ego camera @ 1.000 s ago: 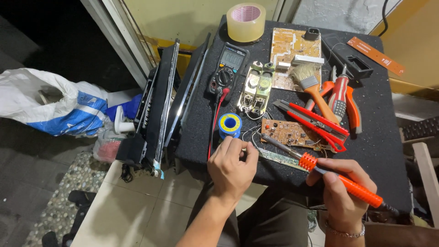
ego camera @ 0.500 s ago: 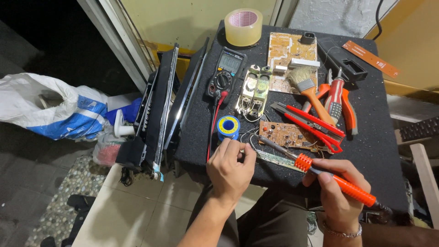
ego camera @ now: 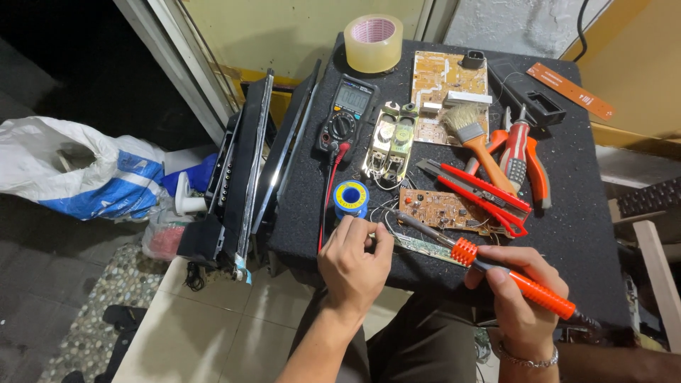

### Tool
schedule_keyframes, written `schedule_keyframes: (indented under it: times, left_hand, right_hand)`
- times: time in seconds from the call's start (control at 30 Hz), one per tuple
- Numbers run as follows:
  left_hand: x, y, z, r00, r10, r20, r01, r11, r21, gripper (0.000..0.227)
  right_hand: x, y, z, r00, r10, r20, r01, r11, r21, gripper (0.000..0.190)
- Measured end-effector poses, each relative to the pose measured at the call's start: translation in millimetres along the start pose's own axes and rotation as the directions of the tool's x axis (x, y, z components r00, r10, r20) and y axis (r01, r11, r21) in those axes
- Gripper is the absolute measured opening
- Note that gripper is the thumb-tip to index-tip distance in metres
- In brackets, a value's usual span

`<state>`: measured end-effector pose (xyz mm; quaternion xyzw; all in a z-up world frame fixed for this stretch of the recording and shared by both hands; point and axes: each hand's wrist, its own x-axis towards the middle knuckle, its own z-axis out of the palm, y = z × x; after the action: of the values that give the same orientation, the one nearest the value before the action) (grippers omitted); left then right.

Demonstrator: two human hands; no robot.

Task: The person is soldering a circuit board using a soldering iron and solder wire. They hold the board steady with one hand while applying heat and solder with the other. The workspace includes a multimeter, pliers, and other tools.

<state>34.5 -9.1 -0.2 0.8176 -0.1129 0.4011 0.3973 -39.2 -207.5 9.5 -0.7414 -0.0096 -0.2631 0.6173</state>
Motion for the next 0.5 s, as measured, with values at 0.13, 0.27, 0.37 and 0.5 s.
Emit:
schedule_keyframes:
  times: [0.13,0.27,0.37,0.5]
  left_hand:
    - [-0.2,0.0,0.2,1.000,-0.001,0.002,0.001,1.000,0.009,0.026]
    - [-1.1,-0.7,1.0,1.000,-0.005,0.001,0.005,1.000,0.014,0.024]
    - [-1.1,-0.4,0.9,1.000,-0.012,0.004,0.012,1.000,0.022,0.022]
    - [-2.1,-1.4,2.0,1.000,-0.002,0.002,0.002,0.999,0.044,0.023]
  right_hand:
    - [0.6,0.0,0.2,1.000,-0.013,0.006,0.013,1.000,-0.008,0.025]
    - [1.2,-1.4,0.3,1.000,-0.012,0.018,0.013,1.000,-0.027,0.025]
    - [1.1,0.2,-0.1,1.000,-0.013,0.021,0.013,1.000,-0.013,0.025]
    - [1.2,-0.7,0.8,1.000,0.000,0.019,0.000,1.000,0.008,0.026]
